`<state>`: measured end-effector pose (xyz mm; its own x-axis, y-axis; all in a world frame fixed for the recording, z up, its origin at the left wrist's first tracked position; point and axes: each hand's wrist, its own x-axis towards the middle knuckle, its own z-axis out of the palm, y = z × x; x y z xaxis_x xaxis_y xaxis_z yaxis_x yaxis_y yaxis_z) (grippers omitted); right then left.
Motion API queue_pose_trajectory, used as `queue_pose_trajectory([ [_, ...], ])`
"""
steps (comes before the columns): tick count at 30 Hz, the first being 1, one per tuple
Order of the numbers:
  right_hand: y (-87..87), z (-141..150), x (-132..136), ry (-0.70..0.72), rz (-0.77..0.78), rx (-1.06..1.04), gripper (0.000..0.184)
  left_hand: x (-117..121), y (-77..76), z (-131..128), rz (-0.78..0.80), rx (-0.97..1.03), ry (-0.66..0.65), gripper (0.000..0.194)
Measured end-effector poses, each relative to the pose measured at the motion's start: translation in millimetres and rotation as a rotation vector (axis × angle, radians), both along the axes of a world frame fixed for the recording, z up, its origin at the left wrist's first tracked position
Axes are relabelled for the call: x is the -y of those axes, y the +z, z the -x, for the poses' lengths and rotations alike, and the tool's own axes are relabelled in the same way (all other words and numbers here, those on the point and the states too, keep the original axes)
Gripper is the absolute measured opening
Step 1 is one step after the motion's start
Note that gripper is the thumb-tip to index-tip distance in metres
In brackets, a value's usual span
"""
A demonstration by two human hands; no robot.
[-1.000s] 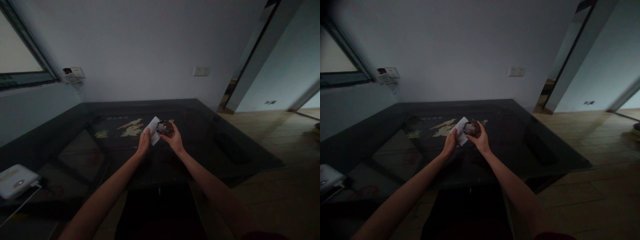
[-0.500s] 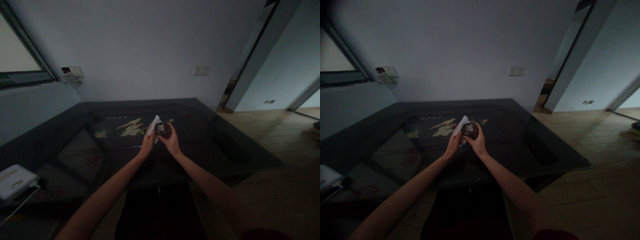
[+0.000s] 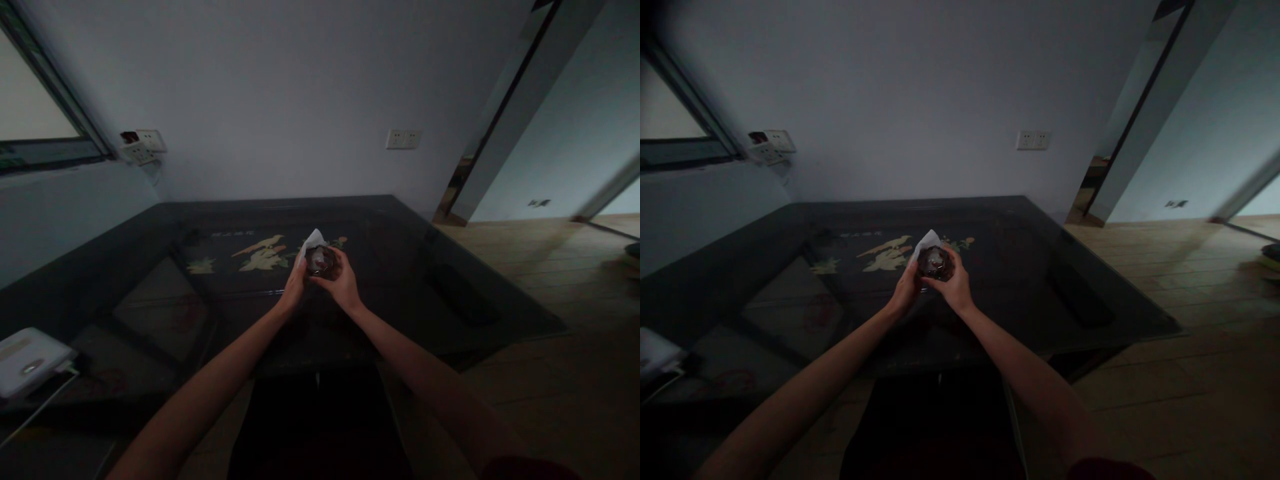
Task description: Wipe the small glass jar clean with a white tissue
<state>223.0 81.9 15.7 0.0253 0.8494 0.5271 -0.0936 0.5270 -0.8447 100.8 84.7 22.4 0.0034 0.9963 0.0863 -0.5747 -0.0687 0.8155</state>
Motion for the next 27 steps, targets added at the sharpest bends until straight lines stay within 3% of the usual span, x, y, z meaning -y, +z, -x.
queue_pose_trajectory([
  [5, 6.9, 1, 6, 0.055, -0.041, 0.062, 0.076, 6, 17.9, -5, 0.060, 0.113, 0.005, 0.036],
  [8, 7.5, 0, 3, 0.011, -0.048, 0.079, 0.075, 10, 22.1, -8, 0.060, 0.175, -0.023, 0.032],
  [19, 6.6, -12, -8, -0.269, -0.129, 0.166, 0.077, 13, 8.8, -14, 0.012, 0.152, -0.092, 0.028],
  [27, 8.5, -4, 6, -0.189, -0.114, 0.236, 0.077, 11, 14.1, -9, 0.069, 0.113, 0.001, 0.025],
])
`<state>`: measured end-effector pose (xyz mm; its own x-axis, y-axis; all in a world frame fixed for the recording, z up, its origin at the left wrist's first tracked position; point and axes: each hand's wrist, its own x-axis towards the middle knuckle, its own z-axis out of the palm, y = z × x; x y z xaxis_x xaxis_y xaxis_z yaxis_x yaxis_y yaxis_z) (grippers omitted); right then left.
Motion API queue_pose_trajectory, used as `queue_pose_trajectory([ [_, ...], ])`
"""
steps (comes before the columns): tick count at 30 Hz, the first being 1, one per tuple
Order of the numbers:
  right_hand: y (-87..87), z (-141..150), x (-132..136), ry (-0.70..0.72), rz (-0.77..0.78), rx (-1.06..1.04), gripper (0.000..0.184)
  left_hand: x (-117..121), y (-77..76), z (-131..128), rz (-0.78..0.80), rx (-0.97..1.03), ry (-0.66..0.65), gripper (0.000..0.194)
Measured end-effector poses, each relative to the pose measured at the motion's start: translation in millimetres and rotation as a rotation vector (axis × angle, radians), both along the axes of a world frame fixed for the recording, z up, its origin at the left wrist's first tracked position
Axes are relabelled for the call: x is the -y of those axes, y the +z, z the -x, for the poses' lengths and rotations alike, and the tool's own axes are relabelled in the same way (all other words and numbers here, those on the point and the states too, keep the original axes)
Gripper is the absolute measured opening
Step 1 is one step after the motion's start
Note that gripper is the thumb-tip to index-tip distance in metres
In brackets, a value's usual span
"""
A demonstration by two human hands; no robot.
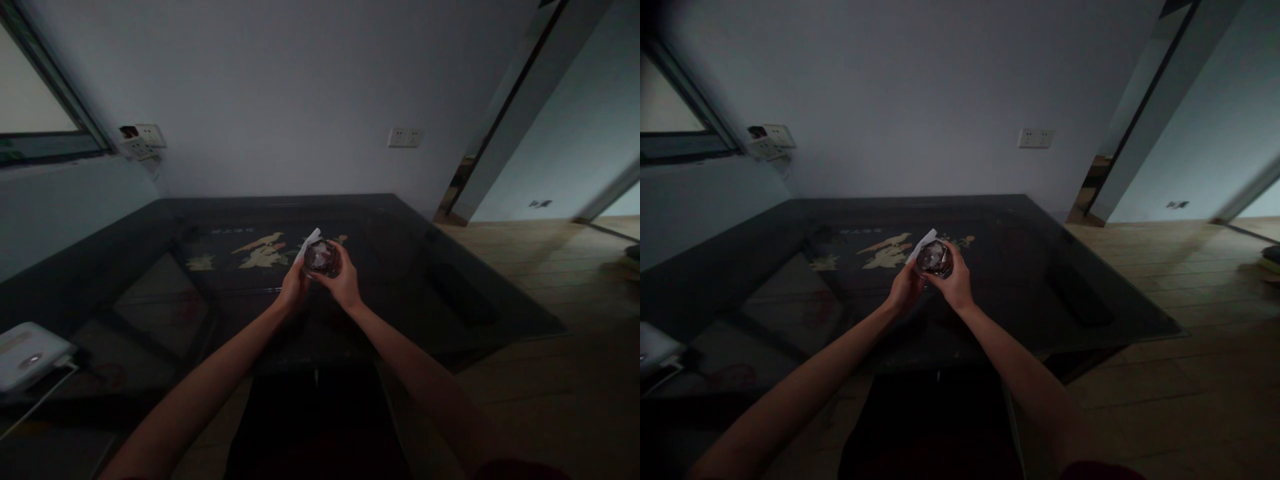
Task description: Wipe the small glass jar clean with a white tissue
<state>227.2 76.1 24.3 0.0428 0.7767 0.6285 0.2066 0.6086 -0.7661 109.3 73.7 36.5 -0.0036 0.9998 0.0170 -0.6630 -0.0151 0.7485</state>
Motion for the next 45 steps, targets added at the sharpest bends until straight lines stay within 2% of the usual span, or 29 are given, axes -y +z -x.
queue_pose_trajectory([
  [10, 9.1, 0, 10, 0.131, -0.014, 0.121, 0.074, -10, 7.3, 13, 0.050, 0.003, 0.053, 0.022],
  [15, 8.5, -4, 2, 0.043, -0.048, 0.077, 0.072, -4, 8.6, 8, 0.017, 0.044, -0.011, 0.025],
  [18, 7.8, -9, -4, -0.060, -0.061, 0.059, 0.070, -1, 5.6, 3, 0.044, 0.036, -0.028, 0.024],
  [21, 8.7, -11, -4, -0.102, -0.059, 0.088, 0.072, -1, 0.9, 0, 0.022, 0.005, -0.027, 0.024],
  [27, 8.2, -9, 2, -0.066, -0.056, 0.187, 0.079, -1, -1.1, 0, -0.038, 0.003, -0.028, 0.025],
  [35, 10.2, -10, 6, -0.011, -0.101, 0.305, 0.079, -5, 5.4, 9, 0.029, -0.031, -0.067, 0.027],
  [40, 9.4, -11, 6, 0.021, -0.075, 0.269, 0.080, -9, 6.5, 14, 0.034, -0.027, -0.054, 0.021],
  [45, 4.6, -9, 1, 0.024, -0.053, 0.159, 0.074, -6, 9.6, 16, 0.029, 0.032, -0.190, 0.029],
])
